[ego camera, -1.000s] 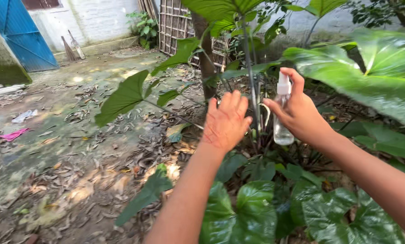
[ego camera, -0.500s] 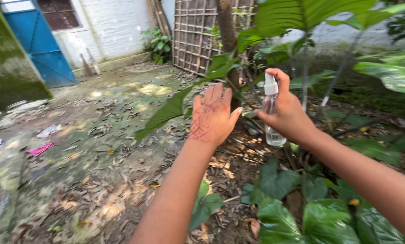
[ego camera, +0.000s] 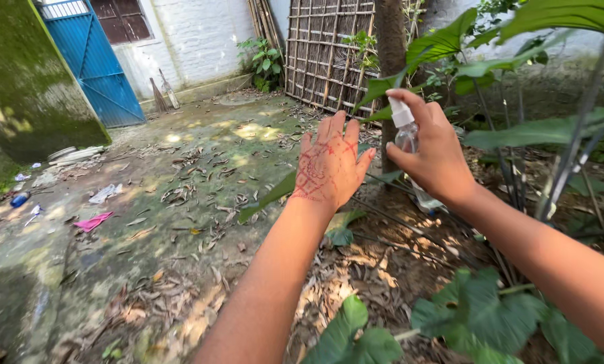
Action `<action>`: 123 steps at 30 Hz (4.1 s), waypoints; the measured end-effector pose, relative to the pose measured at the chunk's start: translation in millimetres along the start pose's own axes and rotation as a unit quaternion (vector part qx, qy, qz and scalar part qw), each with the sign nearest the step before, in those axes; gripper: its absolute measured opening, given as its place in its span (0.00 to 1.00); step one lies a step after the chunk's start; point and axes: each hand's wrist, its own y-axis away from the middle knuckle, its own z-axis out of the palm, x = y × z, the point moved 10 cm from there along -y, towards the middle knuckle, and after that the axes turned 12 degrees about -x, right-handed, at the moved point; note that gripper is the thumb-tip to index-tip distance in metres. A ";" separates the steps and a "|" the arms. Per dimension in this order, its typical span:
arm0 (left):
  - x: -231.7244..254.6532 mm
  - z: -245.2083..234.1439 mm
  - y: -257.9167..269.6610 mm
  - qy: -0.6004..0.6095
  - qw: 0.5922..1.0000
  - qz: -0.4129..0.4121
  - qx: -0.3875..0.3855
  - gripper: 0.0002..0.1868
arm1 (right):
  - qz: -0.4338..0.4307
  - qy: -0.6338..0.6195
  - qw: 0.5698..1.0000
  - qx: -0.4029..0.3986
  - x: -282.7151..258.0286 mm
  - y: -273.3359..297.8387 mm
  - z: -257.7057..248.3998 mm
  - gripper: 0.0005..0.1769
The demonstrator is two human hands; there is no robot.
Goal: The person sprays a liquid from a bottle onto the large leaves of a plant and rubs the surfaces with their hands.
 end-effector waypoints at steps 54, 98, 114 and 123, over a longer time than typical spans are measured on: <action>-486.1 381.6 -536.6 0.172 0.952 0.253 0.004 0.30 | 0.209 0.316 0.921 0.093 338.7 -533.6 377.3 0.46; -331.6 830.7 -831.6 0.340 0.807 0.456 -0.161 0.35 | 0.506 0.356 0.772 0.142 752.9 -556.5 392.2 0.31; -163.2 944.6 -868.0 0.484 0.684 0.449 -0.310 0.28 | 0.551 0.314 0.712 0.301 816.4 -529.4 348.7 0.26; -120.4 979.1 -863.8 0.531 0.657 0.412 -0.342 0.30 | 0.574 0.294 0.702 0.303 840.4 -524.3 351.7 0.26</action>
